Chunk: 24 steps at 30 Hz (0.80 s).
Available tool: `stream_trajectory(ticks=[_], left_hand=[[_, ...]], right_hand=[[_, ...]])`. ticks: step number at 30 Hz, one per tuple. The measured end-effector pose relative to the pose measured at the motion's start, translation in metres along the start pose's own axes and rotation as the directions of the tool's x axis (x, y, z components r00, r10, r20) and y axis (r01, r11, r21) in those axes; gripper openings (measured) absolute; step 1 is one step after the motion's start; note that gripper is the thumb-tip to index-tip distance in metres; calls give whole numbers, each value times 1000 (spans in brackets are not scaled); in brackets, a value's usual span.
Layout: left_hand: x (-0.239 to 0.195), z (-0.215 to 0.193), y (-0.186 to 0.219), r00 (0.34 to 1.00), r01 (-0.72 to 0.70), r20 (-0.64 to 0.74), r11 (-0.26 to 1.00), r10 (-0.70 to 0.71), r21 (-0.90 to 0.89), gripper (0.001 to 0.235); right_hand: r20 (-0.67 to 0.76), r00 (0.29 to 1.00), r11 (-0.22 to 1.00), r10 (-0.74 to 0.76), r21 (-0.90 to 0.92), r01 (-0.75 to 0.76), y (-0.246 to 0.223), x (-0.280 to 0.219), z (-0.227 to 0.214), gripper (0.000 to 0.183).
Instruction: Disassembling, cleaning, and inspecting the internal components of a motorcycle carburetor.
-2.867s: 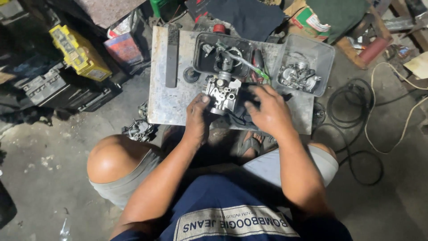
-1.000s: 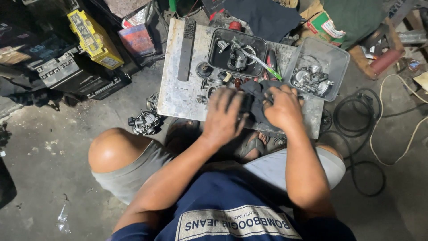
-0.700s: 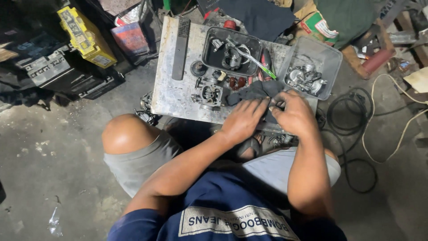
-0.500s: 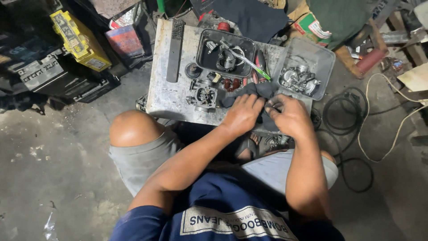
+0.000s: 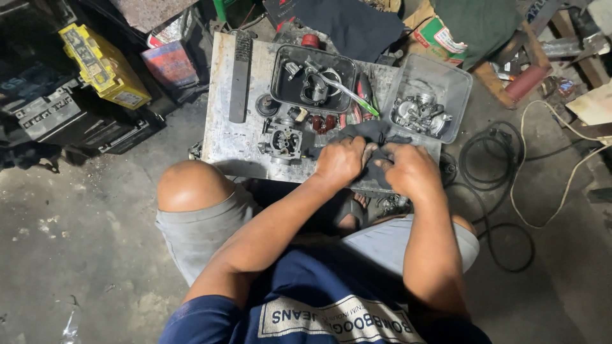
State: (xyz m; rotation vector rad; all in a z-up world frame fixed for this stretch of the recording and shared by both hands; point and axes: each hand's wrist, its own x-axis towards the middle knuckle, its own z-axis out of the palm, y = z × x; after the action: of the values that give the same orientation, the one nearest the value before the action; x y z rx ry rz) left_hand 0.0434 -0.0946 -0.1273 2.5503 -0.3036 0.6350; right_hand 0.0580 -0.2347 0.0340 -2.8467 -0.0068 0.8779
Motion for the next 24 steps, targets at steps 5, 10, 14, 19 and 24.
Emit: stream_trajectory(ticks=[5,10,14,19,24], left_hand=[[17,-60,14,902,268,406,927,-145,-264,58],[7,-67,21,884,296,450,898,-129,-325,64],[27,-95,18,895,258,427,931,-129,-259,52],[68,-121,-17,914,60,402,998,-48,-17,40],[97,-120,-61,879,-54,469,962,-82,269,24]], right_hand=[[-15,999,999,30,-17,-30,-3,-2,-3,41],[-28,999,1000,23,19,-22,-16,-12,-19,40],[-91,996,998,-15,62,21,-15,-10,-17,39],[-229,972,994,-55,80,75,-27,-13,-13,34],[-426,894,978,-141,81,193,-41,10,24,29]])
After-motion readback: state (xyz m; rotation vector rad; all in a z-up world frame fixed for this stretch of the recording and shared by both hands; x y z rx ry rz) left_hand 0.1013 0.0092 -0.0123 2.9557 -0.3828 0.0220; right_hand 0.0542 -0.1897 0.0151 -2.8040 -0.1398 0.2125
